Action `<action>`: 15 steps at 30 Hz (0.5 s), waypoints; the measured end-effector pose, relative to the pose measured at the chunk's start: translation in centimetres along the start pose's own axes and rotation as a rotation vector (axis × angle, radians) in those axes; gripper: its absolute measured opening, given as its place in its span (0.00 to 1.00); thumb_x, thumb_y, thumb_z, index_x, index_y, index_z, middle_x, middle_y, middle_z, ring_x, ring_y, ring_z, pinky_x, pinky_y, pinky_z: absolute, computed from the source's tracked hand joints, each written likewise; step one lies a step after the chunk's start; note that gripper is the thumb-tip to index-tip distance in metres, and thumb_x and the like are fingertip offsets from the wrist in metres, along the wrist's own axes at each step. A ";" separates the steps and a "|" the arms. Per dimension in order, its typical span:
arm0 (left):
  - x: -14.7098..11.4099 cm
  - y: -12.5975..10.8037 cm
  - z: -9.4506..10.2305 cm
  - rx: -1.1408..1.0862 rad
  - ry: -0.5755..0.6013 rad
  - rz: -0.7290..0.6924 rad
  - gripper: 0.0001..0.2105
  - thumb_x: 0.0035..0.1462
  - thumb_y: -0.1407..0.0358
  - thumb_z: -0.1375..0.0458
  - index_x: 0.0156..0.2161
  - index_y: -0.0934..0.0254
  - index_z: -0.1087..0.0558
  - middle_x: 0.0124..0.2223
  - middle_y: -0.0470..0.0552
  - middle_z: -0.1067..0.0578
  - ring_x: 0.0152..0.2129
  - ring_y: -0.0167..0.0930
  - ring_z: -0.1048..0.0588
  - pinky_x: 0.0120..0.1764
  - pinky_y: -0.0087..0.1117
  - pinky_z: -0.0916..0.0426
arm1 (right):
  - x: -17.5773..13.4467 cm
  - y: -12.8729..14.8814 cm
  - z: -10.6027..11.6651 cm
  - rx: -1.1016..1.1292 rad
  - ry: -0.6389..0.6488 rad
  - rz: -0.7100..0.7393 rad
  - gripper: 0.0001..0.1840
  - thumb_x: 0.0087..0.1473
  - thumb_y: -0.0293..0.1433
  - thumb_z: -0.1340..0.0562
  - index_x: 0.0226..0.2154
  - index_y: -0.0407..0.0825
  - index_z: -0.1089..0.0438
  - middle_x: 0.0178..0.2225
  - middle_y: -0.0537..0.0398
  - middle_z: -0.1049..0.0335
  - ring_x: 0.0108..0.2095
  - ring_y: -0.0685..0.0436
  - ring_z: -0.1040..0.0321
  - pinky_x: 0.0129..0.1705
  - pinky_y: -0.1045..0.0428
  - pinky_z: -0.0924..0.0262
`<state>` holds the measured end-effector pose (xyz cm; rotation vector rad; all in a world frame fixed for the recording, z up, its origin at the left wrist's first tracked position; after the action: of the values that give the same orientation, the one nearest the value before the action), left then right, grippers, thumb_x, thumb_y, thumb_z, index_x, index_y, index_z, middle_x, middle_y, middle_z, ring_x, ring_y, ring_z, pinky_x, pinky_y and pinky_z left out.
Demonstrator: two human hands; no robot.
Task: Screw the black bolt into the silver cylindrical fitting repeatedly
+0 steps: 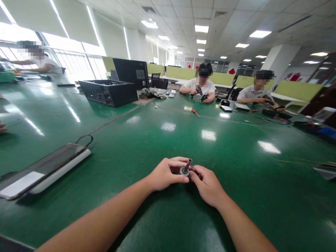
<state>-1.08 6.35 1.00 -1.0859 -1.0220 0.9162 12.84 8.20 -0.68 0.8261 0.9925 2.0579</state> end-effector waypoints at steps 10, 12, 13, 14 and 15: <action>-10.5 -4.3 10.0 0.695 -0.485 0.312 0.21 0.47 0.50 0.34 0.44 0.59 0.22 0.42 0.52 0.19 0.41 0.42 0.22 0.54 0.46 0.32 | 0.0 -0.6 -0.2 0.068 -0.037 -0.080 0.20 0.61 0.44 0.45 0.30 0.47 0.27 0.28 0.55 0.29 0.29 0.47 0.35 0.32 0.54 0.44; -14.7 -4.3 12.9 0.786 -0.598 0.401 0.24 0.46 0.47 0.36 0.46 0.58 0.22 0.43 0.52 0.19 0.44 0.45 0.22 0.55 0.48 0.34 | 0.0 -0.7 -0.4 0.064 -0.026 -0.081 0.20 0.61 0.43 0.45 0.29 0.47 0.28 0.27 0.56 0.30 0.29 0.47 0.35 0.31 0.54 0.44; -16.6 -4.3 14.1 0.818 -0.653 0.433 0.25 0.46 0.46 0.37 0.46 0.58 0.23 0.44 0.52 0.19 0.44 0.45 0.22 0.56 0.48 0.34 | 0.0 -0.6 -0.4 0.064 -0.022 -0.080 0.20 0.61 0.43 0.45 0.28 0.47 0.29 0.26 0.56 0.31 0.29 0.47 0.35 0.31 0.54 0.44; -18.3 -4.3 15.2 0.844 -0.696 0.454 0.25 0.47 0.47 0.38 0.47 0.58 0.23 0.45 0.51 0.19 0.45 0.45 0.22 0.57 0.48 0.35 | -0.1 -0.6 -0.5 0.065 -0.018 -0.076 0.19 0.61 0.43 0.45 0.28 0.47 0.29 0.26 0.56 0.31 0.29 0.47 0.35 0.31 0.54 0.44; -19.7 -4.3 16.0 0.871 -0.730 0.465 0.24 0.47 0.48 0.38 0.47 0.58 0.24 0.46 0.51 0.19 0.46 0.45 0.22 0.57 0.48 0.35 | -0.1 -0.6 -0.5 0.068 -0.015 -0.070 0.19 0.61 0.43 0.45 0.28 0.47 0.29 0.26 0.56 0.31 0.29 0.47 0.35 0.31 0.54 0.44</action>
<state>-21.41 -9.14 3.67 -0.2131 -0.7764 1.9895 12.67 8.15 -1.44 0.8286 1.0736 1.9654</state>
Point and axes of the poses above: each hand's wrist, its own x-axis towards the middle knuckle, its own z-axis out of the back of the hand, y = z × x, the point moved 7 cm from there along x, towards the middle knuckle
